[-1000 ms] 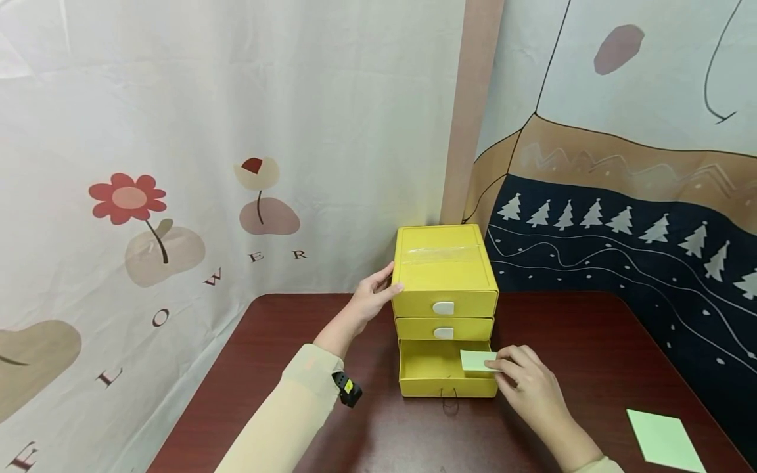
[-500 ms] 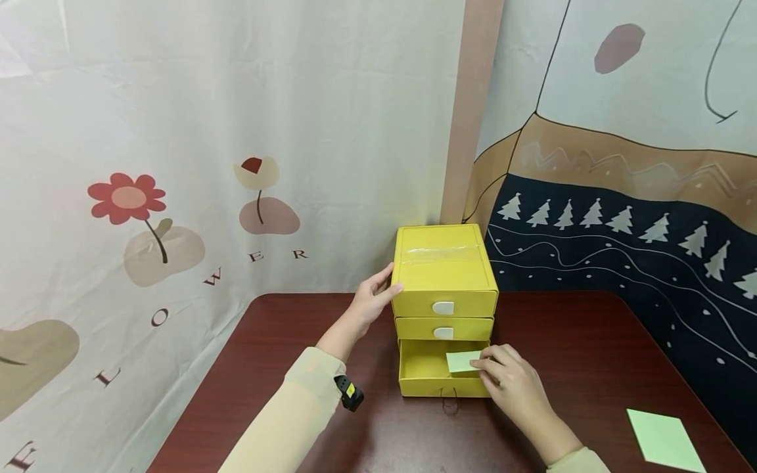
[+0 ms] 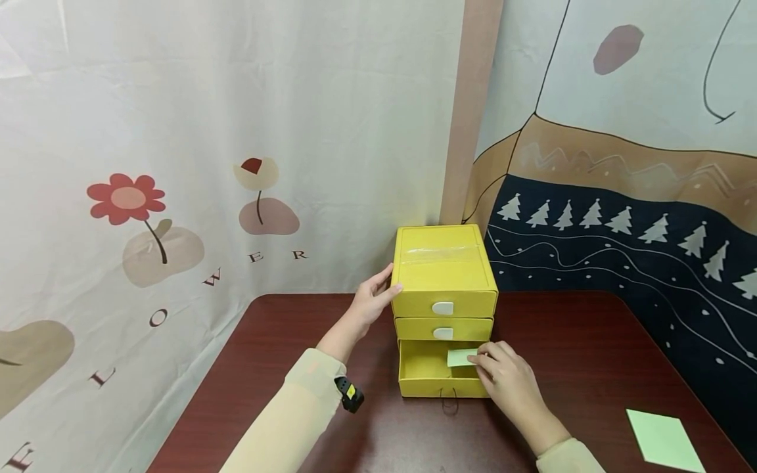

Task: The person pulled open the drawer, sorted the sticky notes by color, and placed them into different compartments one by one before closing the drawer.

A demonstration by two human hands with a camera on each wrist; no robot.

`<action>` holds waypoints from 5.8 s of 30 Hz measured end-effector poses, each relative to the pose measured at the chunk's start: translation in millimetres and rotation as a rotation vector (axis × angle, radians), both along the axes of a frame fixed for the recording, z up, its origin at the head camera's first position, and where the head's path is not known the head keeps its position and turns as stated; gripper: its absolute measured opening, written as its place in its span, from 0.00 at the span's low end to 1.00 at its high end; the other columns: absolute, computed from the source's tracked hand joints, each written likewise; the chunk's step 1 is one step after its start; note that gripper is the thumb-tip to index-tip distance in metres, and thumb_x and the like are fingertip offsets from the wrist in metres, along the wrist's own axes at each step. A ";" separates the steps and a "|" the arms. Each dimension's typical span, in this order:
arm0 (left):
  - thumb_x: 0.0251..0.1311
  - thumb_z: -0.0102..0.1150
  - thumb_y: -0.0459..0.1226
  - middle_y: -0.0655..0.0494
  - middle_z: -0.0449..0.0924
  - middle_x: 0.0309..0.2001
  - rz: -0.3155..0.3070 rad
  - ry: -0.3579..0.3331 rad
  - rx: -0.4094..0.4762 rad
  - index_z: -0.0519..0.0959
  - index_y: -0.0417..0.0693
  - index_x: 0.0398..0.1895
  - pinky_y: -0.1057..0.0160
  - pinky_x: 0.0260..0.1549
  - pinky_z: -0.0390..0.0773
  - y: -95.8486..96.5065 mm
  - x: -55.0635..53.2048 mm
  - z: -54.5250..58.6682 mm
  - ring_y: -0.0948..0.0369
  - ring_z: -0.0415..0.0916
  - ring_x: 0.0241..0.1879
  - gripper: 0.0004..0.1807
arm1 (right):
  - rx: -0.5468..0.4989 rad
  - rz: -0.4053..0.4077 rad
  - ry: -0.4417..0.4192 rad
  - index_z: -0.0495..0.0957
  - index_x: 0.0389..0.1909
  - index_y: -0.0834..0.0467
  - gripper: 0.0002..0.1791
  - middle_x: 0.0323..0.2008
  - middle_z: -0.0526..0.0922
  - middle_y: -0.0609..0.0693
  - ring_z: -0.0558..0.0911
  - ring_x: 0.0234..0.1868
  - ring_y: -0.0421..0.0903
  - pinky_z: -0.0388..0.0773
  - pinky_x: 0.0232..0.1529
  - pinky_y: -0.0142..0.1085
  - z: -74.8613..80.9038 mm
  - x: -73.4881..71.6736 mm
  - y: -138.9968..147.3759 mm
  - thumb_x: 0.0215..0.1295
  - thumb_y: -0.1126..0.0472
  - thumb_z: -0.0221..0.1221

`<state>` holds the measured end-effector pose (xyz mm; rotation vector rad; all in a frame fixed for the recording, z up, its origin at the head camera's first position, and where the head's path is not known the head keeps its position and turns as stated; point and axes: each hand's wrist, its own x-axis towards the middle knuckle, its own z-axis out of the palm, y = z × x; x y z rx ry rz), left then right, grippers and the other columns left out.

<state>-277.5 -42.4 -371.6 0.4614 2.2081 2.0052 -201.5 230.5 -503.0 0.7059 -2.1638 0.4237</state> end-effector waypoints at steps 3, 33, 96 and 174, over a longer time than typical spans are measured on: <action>0.64 0.55 0.35 0.48 0.50 0.73 -0.001 0.001 0.000 0.54 0.39 0.71 0.54 0.67 0.57 0.2 1.7 1.4 0.50 0.49 0.72 0.34 | 0.019 -0.018 -0.008 0.86 0.31 0.51 0.08 0.33 0.78 0.43 0.75 0.35 0.41 0.75 0.26 0.32 -1.1 -2.8 -1.6 0.61 0.57 0.59; 0.65 0.54 0.35 0.47 0.49 0.73 -0.021 -0.001 0.016 0.52 0.38 0.72 0.54 0.67 0.56 -0.7 2.8 0.9 0.51 0.48 0.72 0.35 | 0.106 -0.125 -0.144 0.86 0.29 0.50 0.12 0.33 0.78 0.43 0.74 0.34 0.41 0.75 0.24 0.34 -5.6 -13.8 -7.6 0.42 0.67 0.70; 0.65 0.54 0.35 0.45 0.53 0.72 -0.003 -0.007 0.026 0.54 0.40 0.72 0.56 0.67 0.57 0.4 0.6 -2.5 0.52 0.51 0.72 0.34 | 0.206 -0.135 -0.248 0.87 0.32 0.51 0.12 0.33 0.77 0.45 0.76 0.37 0.45 0.76 0.30 0.40 0.7 -13.5 -9.0 0.45 0.68 0.69; 0.65 0.54 0.36 0.47 0.50 0.73 -0.015 -0.009 0.020 0.52 0.41 0.72 0.55 0.68 0.56 2.0 3.2 -2.4 0.52 0.49 0.72 0.35 | -0.030 -0.535 -0.725 0.69 0.57 0.65 0.32 0.50 0.68 0.72 0.69 0.46 0.72 0.68 0.37 0.65 7.2 49.1 140.3 0.54 0.53 0.64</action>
